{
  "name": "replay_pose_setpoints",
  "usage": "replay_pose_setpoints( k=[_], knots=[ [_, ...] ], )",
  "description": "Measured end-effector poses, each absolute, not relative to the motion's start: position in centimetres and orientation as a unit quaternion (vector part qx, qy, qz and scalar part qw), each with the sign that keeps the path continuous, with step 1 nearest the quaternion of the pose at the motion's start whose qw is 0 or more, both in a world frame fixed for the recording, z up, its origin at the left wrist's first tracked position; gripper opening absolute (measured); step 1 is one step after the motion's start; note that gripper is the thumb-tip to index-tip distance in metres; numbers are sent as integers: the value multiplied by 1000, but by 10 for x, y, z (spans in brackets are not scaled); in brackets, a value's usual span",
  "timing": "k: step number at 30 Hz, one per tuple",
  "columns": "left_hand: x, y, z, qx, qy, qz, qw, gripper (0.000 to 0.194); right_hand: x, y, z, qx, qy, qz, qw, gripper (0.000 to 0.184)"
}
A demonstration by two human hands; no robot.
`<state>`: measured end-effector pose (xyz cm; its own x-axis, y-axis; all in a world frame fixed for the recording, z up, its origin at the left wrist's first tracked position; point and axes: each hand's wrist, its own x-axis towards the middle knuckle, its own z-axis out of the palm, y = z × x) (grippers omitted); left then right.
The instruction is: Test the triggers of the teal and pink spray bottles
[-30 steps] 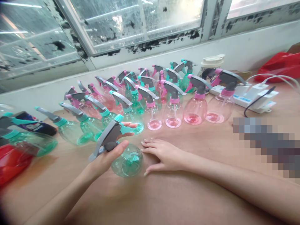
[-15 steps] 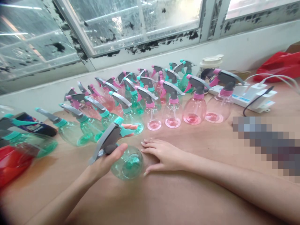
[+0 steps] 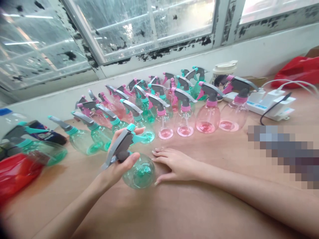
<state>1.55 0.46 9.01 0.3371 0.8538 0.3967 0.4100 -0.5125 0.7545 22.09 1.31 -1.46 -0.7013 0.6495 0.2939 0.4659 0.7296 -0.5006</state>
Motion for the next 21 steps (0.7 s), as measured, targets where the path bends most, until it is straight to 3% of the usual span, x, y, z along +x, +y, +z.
replay_pose_setpoints(
  k=[8,14,21],
  knots=[
    [0,-7,77,789,423,384,226,60,221,14,-21,-306,-898,200,244,72],
    [-8,-27,70,776,468,376,193,28,222,14,-23,-310,-899,199,237,73],
    [-59,-48,86,729,540,400,133,26,223,10,-20,-323,-908,184,193,72]
  ],
)
